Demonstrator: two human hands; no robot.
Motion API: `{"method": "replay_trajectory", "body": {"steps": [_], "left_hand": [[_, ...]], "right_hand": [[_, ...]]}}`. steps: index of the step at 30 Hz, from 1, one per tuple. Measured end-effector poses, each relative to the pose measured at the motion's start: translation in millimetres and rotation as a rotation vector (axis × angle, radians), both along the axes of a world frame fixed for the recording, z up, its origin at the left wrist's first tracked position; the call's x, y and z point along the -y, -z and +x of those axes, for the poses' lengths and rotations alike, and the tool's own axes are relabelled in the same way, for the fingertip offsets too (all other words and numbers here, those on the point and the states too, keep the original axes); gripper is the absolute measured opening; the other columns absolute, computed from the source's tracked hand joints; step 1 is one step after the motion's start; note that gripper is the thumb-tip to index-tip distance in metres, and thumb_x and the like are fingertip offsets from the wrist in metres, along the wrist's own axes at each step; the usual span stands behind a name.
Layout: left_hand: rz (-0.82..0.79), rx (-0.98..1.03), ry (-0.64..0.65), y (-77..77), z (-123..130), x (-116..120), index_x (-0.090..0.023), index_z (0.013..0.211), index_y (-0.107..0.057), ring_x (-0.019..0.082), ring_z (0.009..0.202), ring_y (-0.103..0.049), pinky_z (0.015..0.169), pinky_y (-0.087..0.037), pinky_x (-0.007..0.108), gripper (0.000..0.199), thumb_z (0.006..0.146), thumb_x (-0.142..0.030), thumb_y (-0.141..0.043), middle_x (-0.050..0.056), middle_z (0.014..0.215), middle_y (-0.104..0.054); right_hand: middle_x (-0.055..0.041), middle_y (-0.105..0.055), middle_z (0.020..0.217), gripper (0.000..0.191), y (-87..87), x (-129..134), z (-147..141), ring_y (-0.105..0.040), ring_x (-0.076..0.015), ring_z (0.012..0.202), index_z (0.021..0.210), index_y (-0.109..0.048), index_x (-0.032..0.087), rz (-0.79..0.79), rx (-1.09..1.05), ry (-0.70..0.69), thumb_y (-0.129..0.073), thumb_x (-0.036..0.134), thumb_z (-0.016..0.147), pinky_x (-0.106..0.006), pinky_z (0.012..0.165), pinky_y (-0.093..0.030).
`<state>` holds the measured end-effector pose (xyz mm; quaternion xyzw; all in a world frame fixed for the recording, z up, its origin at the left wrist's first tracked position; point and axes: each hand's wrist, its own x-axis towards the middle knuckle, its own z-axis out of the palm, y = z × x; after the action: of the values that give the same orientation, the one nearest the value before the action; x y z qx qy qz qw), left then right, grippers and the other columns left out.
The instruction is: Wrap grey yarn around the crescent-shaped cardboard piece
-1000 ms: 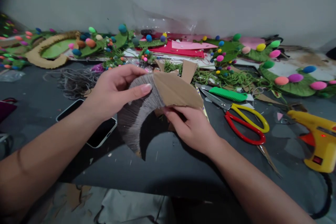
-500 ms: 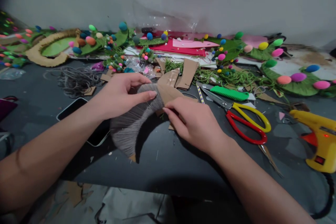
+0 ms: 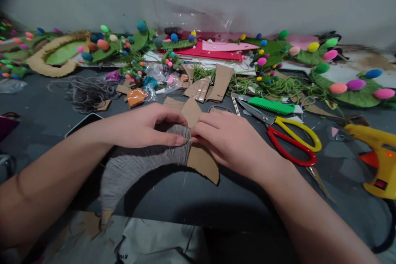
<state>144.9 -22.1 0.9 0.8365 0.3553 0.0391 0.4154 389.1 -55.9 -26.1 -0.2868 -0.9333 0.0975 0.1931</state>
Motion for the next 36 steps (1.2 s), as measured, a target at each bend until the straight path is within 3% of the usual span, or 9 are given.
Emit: {"method": "replay_trajectory", "body": {"steps": [8, 16, 25, 31, 34, 36], "left_hand": [[-0.106, 0.05, 0.055, -1.6, 1, 1, -0.017, 0.111, -0.07, 0.015, 0.077, -0.057, 0.066, -0.041, 0.024, 0.04, 0.088, -0.049, -0.065, 0.001, 0.091, -0.069], [-0.076, 0.08, 0.092, -2.3, 0, 2, -0.017, 0.106, -0.07, 0.012, 0.066, -0.048, 0.057, -0.035, 0.023, 0.041, 0.086, -0.052, -0.067, -0.001, 0.08, -0.063], [-0.099, 0.253, 0.081, -6.4, 0, 7, -0.018, 0.106, -0.07, 0.013, 0.084, -0.063, 0.075, -0.048, 0.021, 0.028, 0.088, -0.04, -0.071, 0.001, 0.096, -0.071], [-0.013, 0.408, -0.079, -5.3, -3, 6, -0.019, 0.103, -0.069, 0.014, 0.084, -0.065, 0.071, -0.05, 0.021, 0.025, 0.085, -0.035, -0.075, 0.002, 0.096, -0.072], [-0.002, 0.494, -0.237, -1.8, -4, 4, -0.018, 0.102, -0.069, 0.014, 0.082, -0.065, 0.068, -0.05, 0.022, 0.026, 0.084, -0.036, -0.076, 0.004, 0.097, -0.072], [-0.022, 0.54, -0.335, 0.6, -3, 3, -0.018, 0.102, -0.069, 0.014, 0.081, -0.066, 0.066, -0.051, 0.022, 0.028, 0.083, -0.038, -0.077, 0.004, 0.097, -0.073]], "right_hand": [[-0.0052, -0.063, 0.089, 0.01, 1.4, -2, 4, -0.056, -0.0174, 0.081, 0.101, -0.061, 0.02, -0.049, -0.068, 0.037, -0.054, 0.027, 0.099, -0.029, 0.07, -0.041], [-0.0053, -0.062, 0.088, 0.009, 1.9, -2, 6, -0.057, -0.0178, 0.08, 0.1, -0.06, 0.022, -0.098, -0.099, 0.059, -0.053, 0.027, 0.098, -0.03, 0.07, -0.041], [-0.0023, -0.062, 0.084, 0.009, 0.2, -3, 5, -0.055, -0.0137, 0.075, 0.096, -0.062, 0.019, -0.268, -0.246, 0.104, -0.055, 0.025, 0.097, -0.027, 0.07, -0.044], [-0.0022, -0.071, 0.094, 0.011, 3.8, 1, 1, -0.065, -0.017, 0.082, 0.099, -0.066, 0.021, -0.418, -0.371, 0.15, -0.059, 0.026, 0.093, -0.029, 0.073, -0.051], [-0.003, -0.072, 0.095, 0.021, 15.9, 3, 1, -0.067, -0.0217, 0.082, 0.103, -0.066, 0.021, -0.379, -0.471, 0.152, -0.067, 0.024, 0.082, -0.033, 0.074, -0.054], [-0.0033, -0.072, 0.091, 0.018, 21.7, 4, -2, -0.068, -0.0221, 0.08, 0.099, -0.065, 0.022, -0.318, -0.525, 0.181, -0.066, 0.019, 0.081, -0.034, 0.074, -0.055]]}}
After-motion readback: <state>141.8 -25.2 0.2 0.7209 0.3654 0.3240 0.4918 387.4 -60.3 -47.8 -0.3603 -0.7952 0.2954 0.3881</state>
